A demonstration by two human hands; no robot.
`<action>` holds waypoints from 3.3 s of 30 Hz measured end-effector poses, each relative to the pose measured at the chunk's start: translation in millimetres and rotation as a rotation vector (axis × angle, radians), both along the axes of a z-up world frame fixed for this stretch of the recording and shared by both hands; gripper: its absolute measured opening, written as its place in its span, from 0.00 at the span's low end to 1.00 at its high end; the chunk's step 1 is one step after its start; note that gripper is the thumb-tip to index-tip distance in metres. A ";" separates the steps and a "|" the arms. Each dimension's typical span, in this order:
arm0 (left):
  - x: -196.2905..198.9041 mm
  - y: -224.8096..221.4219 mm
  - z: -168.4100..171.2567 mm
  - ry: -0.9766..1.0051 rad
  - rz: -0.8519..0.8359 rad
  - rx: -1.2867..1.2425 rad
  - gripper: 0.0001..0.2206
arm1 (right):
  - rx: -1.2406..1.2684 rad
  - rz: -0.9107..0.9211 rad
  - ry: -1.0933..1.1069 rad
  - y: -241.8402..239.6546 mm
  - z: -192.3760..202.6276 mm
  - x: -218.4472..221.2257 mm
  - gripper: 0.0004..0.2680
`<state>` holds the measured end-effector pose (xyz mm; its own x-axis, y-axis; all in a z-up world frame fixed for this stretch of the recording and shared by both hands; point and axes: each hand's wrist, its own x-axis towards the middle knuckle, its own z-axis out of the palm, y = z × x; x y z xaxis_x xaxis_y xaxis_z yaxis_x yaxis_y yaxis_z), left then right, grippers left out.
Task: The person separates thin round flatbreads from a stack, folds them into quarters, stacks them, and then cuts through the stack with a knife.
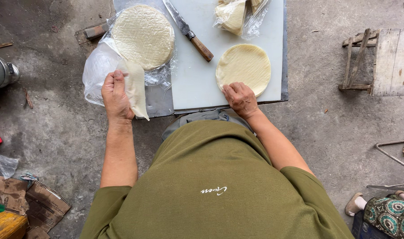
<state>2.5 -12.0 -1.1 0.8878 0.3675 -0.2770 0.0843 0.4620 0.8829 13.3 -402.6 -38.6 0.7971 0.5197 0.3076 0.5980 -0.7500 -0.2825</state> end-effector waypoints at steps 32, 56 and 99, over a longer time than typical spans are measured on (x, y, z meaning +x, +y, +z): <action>23.1 -118.9 17.4 0.233 -0.513 0.308 0.18 | 0.913 -0.212 0.996 -7.3 0.6 0.3 0.20; 16.1 -143.5 -47.0 0.208 -0.533 -0.097 0.32 | 0.503 -0.221 0.888 6.1 112.6 41.8 0.11; 57.9 -241.4 -72.7 0.451 -0.660 0.477 0.06 | -0.240 -0.032 0.012 -75.3 -2.0 2.3 0.07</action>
